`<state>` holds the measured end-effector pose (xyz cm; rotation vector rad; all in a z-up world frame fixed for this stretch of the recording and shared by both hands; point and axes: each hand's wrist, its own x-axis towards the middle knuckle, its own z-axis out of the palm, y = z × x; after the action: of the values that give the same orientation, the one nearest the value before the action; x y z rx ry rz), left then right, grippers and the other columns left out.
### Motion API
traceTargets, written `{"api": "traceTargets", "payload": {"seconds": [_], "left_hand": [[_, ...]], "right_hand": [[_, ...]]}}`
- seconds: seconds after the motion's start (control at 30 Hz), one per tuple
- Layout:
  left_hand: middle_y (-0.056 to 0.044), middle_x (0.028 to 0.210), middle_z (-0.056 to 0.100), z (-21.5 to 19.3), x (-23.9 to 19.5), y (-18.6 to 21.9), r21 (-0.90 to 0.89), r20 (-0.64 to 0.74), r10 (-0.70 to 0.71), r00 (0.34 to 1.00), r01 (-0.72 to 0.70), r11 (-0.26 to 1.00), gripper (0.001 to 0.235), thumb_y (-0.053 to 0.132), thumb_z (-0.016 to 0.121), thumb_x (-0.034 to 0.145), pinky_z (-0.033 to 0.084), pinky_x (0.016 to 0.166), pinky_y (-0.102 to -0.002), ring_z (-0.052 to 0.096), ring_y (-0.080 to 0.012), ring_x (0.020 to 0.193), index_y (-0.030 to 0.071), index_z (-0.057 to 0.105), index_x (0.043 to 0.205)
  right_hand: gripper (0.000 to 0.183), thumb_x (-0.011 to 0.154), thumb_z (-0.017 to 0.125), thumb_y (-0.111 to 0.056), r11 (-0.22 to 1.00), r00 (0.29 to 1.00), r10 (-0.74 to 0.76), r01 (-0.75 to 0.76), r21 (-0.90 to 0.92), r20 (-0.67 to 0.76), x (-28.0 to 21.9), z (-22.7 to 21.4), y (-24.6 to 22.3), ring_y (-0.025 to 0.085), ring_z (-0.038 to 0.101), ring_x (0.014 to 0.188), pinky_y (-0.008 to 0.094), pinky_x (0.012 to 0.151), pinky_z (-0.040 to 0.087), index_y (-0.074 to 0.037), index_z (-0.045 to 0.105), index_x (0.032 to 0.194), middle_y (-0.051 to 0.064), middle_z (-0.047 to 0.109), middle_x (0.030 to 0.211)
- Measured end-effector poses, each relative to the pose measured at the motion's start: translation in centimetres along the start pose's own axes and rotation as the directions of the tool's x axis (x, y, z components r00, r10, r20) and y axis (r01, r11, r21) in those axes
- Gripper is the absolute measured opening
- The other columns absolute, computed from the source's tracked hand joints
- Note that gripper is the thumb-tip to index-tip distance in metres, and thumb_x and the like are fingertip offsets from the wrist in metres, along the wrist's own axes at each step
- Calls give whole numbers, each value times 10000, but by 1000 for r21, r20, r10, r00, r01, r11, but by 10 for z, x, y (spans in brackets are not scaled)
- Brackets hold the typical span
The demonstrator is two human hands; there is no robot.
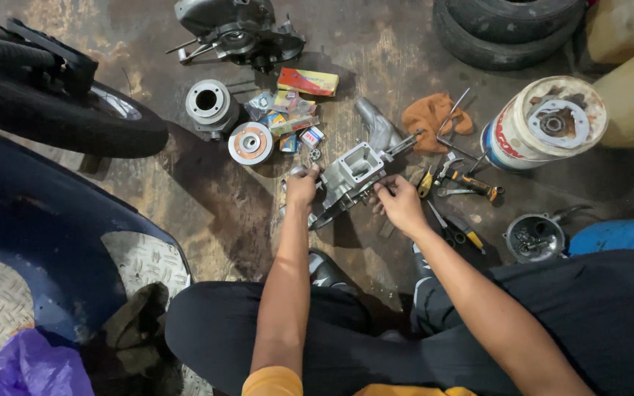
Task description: The person sits on the floor assembling a motorcycle engine block. They place a piston into the cylinder, wipe their hands with a cloth, and then use a wrench to tighten bolts on the engine casing.
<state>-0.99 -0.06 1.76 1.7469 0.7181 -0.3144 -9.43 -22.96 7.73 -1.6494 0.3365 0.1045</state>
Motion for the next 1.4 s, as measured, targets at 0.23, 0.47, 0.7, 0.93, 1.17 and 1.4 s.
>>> {"api": "traceTargets", "payload": {"seconds": [0.23,0.47,0.7,0.93,1.17,1.4], "left_hand": [[-188,1105,732,4,12,-12,-88,17,51,999,-50,995,378,373,724,911,456,1014,-480,655,-333,1150,47,756,1099],[-163,1001,740,-3,2,-5,-183,13,39,999,-36,982,314,325,764,892,535,872,-445,690,-265,1003,33,768,1006],[-174,1109,736,-20,-11,4,-183,115,8,993,14,983,493,437,828,826,516,950,-479,671,-291,1147,67,755,1143],[-223,1196,700,-18,14,-24,-207,219,31,975,16,978,397,283,772,896,535,944,-457,633,-312,1196,65,731,1225],[-211,1198,703,-18,6,-17,-121,252,41,967,-10,993,473,349,782,883,476,1005,-487,604,-334,1197,61,721,1253],[-163,1155,737,-13,8,-20,-67,246,-20,969,37,997,436,459,771,880,476,1008,-474,637,-350,1194,160,771,1198]], "right_hand": [[221,987,640,-124,1000,1000,14,-14,11,1,2,2,3,262,714,516,283,423,553,79,645,1076,235,708,744],[209,973,655,-146,994,1000,-12,12,-105,8,2,3,-3,238,715,521,292,437,547,46,662,1055,202,737,764],[216,984,636,-139,999,1000,-11,12,-48,19,3,2,-1,234,703,489,278,419,542,60,650,1066,205,732,726],[242,993,631,-114,1000,1000,12,-13,29,25,2,3,1,266,712,532,290,447,560,103,617,1099,259,709,765],[202,966,574,-73,968,941,47,40,-249,334,-9,-4,-40,234,719,527,311,455,554,42,657,1109,198,746,713],[231,917,513,19,888,744,-33,329,-322,668,-4,12,-164,276,723,650,419,628,599,-12,688,1064,177,754,760]]}}
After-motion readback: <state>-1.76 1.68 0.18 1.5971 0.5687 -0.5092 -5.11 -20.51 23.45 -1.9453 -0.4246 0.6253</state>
